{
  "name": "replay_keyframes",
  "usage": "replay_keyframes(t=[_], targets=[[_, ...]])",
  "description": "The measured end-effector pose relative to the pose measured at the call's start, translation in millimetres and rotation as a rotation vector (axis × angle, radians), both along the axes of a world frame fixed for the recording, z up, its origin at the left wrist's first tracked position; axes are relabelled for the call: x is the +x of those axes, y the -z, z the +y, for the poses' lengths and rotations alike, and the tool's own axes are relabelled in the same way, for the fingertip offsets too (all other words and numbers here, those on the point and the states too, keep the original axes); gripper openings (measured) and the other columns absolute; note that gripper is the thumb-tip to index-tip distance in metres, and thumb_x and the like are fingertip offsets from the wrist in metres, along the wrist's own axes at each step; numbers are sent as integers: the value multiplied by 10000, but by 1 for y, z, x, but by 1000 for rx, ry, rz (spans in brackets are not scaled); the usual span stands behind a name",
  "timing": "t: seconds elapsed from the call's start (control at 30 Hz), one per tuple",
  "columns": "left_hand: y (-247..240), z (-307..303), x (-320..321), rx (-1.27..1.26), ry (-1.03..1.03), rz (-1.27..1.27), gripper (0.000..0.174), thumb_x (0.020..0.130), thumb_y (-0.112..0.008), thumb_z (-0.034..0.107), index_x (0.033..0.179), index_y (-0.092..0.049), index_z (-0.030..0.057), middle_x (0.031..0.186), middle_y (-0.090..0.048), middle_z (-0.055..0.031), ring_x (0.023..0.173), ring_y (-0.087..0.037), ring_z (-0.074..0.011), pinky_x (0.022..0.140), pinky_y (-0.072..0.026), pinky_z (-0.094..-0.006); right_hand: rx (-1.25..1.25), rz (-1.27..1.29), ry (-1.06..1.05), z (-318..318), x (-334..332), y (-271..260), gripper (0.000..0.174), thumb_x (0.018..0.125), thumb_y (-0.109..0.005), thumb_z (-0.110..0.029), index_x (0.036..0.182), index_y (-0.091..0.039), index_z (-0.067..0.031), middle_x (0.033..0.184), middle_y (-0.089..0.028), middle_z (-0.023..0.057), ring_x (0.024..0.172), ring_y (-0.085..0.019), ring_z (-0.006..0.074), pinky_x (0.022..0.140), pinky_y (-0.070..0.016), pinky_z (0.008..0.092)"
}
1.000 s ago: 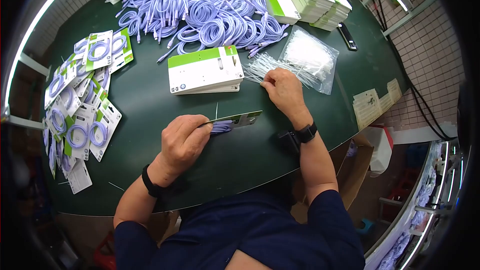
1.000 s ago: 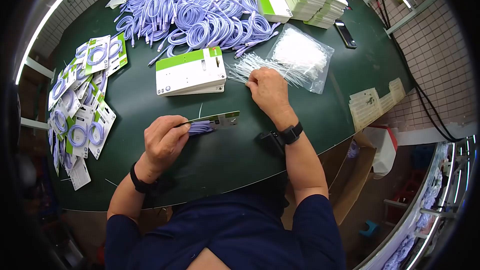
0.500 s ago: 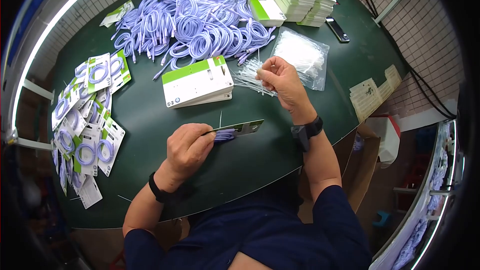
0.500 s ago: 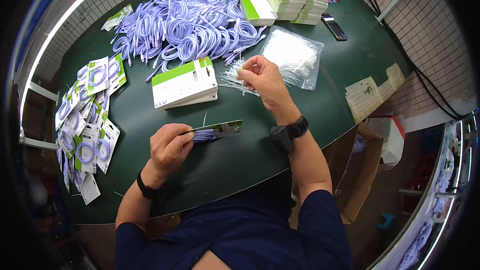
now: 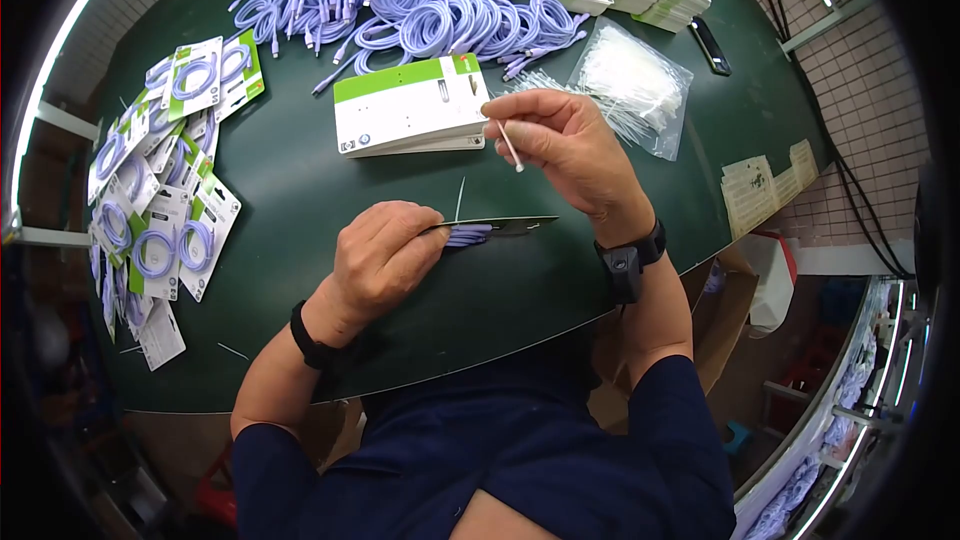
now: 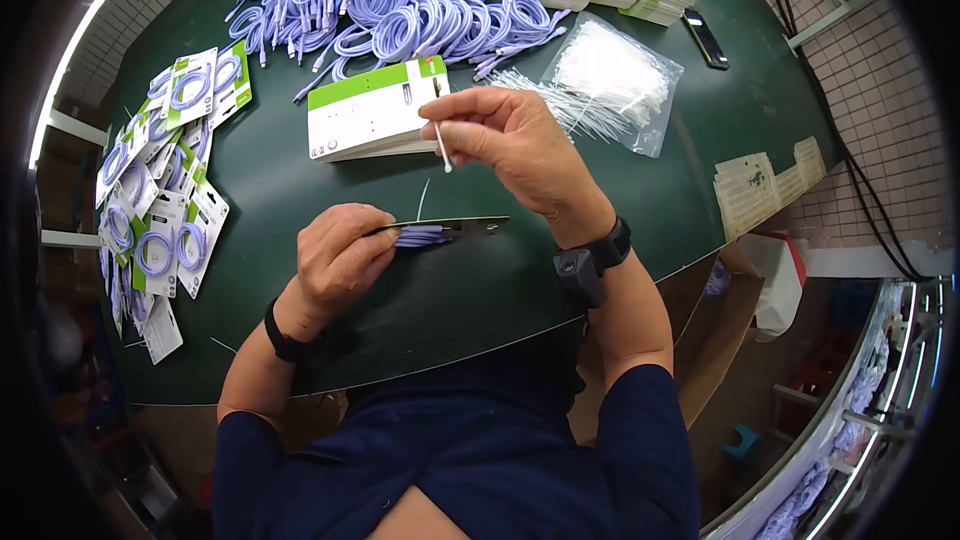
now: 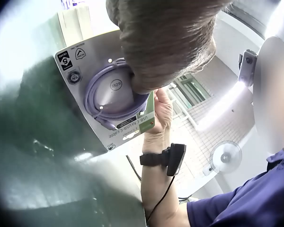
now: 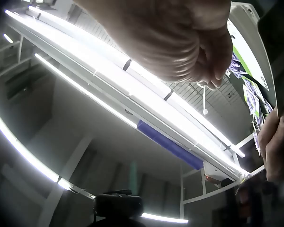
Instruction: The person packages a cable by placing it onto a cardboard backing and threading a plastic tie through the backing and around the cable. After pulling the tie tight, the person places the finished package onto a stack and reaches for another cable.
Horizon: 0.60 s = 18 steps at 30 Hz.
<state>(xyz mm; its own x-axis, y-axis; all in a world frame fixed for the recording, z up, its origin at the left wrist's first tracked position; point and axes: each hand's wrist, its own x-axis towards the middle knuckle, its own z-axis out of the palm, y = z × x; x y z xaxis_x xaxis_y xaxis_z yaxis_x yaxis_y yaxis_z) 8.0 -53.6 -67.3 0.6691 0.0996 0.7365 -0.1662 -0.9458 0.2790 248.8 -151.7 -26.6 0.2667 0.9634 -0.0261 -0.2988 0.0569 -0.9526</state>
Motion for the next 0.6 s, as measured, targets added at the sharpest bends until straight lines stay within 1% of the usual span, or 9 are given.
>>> replay_keyframes(t=[0.07,0.13,0.2,0.23,0.3,0.33,0.4,0.5,0.6], targets=[[-2,4,-1,6,-7,-2,204,722,-825,-15,887,-706,8,922,-705,-105,803,-718,-273,701,-599,-372,37,-96,11,3,-9,-4,203,970,-772,-91,1119,-735,43,1003,-759,111,794,-666,110,705,-554,237],[0,5,-3,1,-8,8,253,688,-842,-43,886,-692,4,931,-720,-121,809,-728,-291,709,-607,-375,26,-149,-42,6,-6,-7,201,968,-772,-86,1117,-735,44,1003,-756,112,801,-670,111,703,-554,238],[2,6,-3,-7,-18,10,227,706,-832,-27,887,-700,6,926,-711,-114,802,-723,-283,704,-602,-375,1,-249,-123,6,-4,-3,196,962,-771,-75,1113,-735,45,1003,-752,116,815,-680,114,700,-553,240],[2,6,-2,-5,-16,3,202,723,-823,-11,889,-709,7,921,-701,-108,795,-717,-275,699,-597,-374,-7,-234,-132,7,-5,2,196,962,-771,-75,1113,-735,45,1003,-752,116,815,-680,114,700,-553,240],[3,7,-3,-10,-19,12,178,741,-813,5,890,-717,9,916,-692,-101,788,-711,-267,694,-592,-374,132,-222,-117,14,-4,13,156,970,-758,-70,1080,-730,37,991,-747,113,797,-686,119,686,-552,237],[3,7,-3,-16,-14,10,202,723,-824,-11,889,-711,8,919,-702,-108,791,-717,-275,697,-597,-373,202,-215,-103,16,-5,18,137,973,-751,-67,1063,-728,33,985,-745,112,788,-689,121,678,-552,236],[3,6,-2,-25,0,2,253,687,-845,-44,886,-698,6,924,-721,-122,799,-729,-290,702,-607,-370,149,-173,-98,18,-4,25,119,978,-745,-71,1046,-723,25,977,-743,107,775,-692,119,669,-551,229],[5,3,1,-40,17,4,253,688,-848,-43,887,-700,10,918,-720,-119,790,-727,-286,694,-605,-369,54,-118,-88,19,-4,32,91,988,-734,-77,1010,-713,9,961,-740,96,750,-698,116,652,-548,215],[6,2,3,-43,31,6,257,687,-850,-45,888,-701,14,912,-718,-117,783,-725,-281,688,-603,-366,-97,-88,-30,18,-4,35,87,995,-726,-87,978,-699,-6,938,-742,81,737,-708,107,635,-543,197]])
